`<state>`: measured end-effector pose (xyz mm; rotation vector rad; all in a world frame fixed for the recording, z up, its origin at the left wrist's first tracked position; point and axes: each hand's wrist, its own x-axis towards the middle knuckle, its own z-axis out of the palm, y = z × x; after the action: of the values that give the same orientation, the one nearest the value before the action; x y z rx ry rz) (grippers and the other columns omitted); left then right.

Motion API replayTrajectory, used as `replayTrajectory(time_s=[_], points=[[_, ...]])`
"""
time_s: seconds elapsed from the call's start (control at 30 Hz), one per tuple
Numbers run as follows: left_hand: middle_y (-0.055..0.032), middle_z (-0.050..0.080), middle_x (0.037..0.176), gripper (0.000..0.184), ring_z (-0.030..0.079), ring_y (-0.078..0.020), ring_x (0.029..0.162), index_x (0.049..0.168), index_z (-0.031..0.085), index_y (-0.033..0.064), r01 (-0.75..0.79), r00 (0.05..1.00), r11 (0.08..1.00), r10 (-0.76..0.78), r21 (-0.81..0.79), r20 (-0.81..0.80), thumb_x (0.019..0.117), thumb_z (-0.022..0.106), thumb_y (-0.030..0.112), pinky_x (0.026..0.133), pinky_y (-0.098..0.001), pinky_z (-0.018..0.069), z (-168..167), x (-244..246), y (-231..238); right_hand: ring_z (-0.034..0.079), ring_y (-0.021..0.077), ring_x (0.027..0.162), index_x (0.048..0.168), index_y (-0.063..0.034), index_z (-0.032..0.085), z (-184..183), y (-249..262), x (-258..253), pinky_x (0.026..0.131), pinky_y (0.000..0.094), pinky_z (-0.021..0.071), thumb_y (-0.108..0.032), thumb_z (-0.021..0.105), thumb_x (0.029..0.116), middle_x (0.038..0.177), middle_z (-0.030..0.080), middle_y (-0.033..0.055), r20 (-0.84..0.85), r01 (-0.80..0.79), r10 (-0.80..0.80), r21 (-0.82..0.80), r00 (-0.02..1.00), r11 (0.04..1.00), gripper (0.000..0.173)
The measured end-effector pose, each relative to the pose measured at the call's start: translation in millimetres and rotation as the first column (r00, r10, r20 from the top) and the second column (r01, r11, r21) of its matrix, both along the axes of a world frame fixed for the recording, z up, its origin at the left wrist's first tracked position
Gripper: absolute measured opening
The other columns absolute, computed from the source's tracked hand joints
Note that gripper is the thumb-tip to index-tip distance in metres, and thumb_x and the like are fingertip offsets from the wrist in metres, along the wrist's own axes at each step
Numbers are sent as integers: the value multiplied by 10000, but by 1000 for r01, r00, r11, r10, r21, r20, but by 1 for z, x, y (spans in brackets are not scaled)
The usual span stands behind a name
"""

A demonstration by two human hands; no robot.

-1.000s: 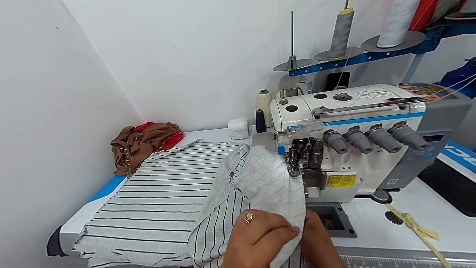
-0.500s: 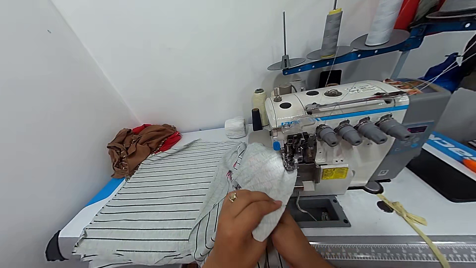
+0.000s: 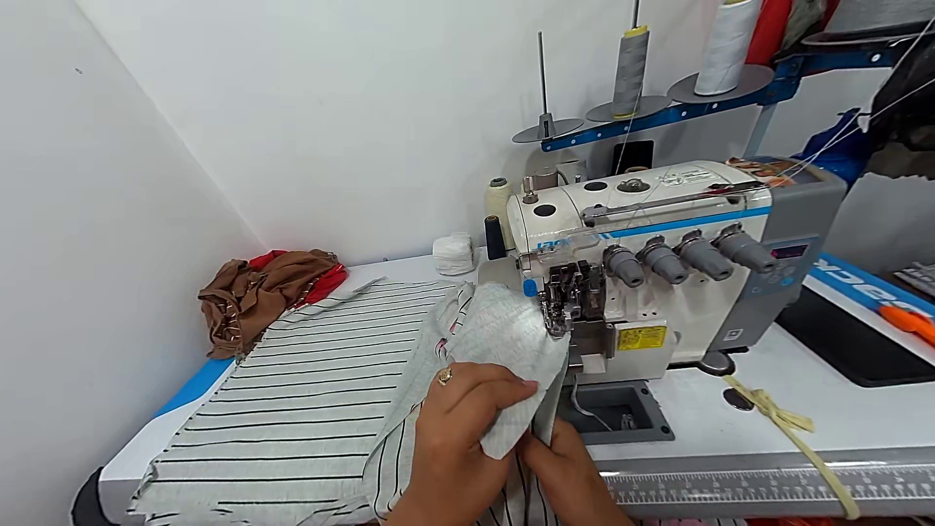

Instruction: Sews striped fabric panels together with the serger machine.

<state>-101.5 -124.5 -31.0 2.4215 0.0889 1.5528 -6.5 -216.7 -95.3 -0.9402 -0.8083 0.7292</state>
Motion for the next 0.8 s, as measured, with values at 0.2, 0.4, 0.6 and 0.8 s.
replayTrajectory(time_s=[0.2,0.4,0.6,0.8], points=[[-8,762,1105,126,676,-136,1179,985,710,125,-62,991,998,64,23,-116,960,587,117,1029,-324,537,2,9,-3,668,1,871,1135,-97,537,24,27,-12,809,204,563,-54,432,1035,908,678,-58,-434,-332,274,-63,858,941,151],[-104,746,921,212,734,-235,810,1175,650,28,-289,875,944,193,-160,-444,974,584,38,706,-441,592,9,26,26,663,26,1000,1241,-7,581,21,22,-2,915,237,549,-134,607,990,1062,693,5,-125,-259,231,-286,965,923,282],[-100,750,1070,155,729,-199,941,1178,600,30,-139,847,970,11,-201,-532,1045,563,101,812,-399,583,20,45,84,735,107,832,1090,-21,665,8,-18,32,774,292,625,-142,504,1056,909,749,42,-74,101,-115,-176,991,979,204],[-73,735,1184,218,710,-143,1057,1220,672,45,6,861,987,-87,-161,-501,1038,558,80,939,-364,565,13,51,106,705,34,729,1002,-86,672,5,-50,33,686,240,597,-116,525,1050,809,731,-47,41,41,-32,-259,999,965,157]])
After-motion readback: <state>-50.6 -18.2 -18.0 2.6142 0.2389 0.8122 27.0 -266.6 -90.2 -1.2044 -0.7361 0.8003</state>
